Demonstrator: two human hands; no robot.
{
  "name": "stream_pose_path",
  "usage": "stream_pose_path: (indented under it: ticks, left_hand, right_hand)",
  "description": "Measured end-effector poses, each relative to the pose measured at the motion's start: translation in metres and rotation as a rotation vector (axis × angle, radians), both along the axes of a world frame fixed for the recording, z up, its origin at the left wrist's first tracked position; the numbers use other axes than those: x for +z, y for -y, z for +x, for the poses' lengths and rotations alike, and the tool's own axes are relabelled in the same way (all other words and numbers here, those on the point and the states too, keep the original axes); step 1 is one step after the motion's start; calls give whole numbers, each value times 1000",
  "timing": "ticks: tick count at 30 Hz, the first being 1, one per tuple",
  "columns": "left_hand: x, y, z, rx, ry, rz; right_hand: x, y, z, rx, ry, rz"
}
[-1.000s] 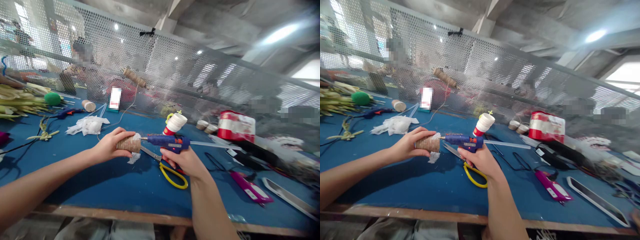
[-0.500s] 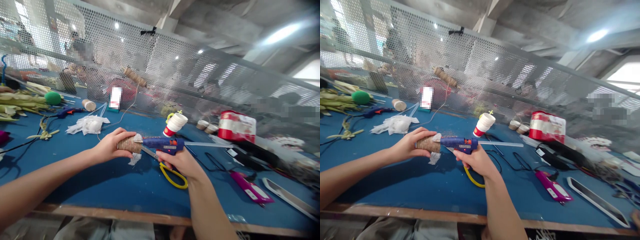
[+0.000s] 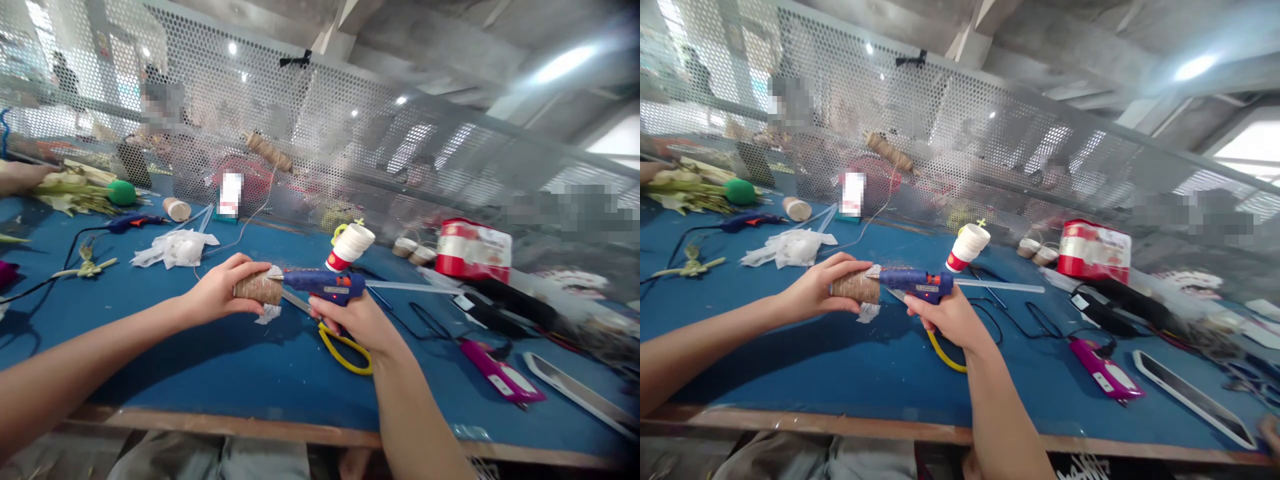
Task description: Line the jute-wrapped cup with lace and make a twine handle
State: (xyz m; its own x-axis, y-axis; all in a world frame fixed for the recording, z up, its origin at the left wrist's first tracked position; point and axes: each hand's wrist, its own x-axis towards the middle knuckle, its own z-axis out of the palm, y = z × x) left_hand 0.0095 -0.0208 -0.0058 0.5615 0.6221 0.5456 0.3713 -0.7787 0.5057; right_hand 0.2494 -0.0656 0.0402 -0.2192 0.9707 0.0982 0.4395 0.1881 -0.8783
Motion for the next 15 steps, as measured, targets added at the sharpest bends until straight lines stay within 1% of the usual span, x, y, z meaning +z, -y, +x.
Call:
stream_pose_path:
  ticks: [2,4,8,9,11,13,14,15]
  left_hand:
    - [0,0,0,4,12,-5]
    - [0,-1,0,18,40,-14]
    - [0,-5,-1,38,111,-78]
    - [0,-6,-1,38,132,-107]
    - [-1,-7,-1,36,174,-174]
    - [0,-8,-1,45,211,-241]
    - [0,-8,-1,53,225,-272]
    - [1,-8,-2,63,237,-301]
  right_hand:
    - [0,0,0,26,27,-20]
    - [1,0,2,41,10,-33]
    - [-1,-7,11,5,-176,-40]
    - [-3,-12,15,-27,-213,-33]
    - [-8,-26,23,-149,-238,15]
    - [-17,-42,31,-308,-136,59]
    - [-22,-50,35,-367,-62,33]
    - [-27,-57,38,-383,-1,-14]
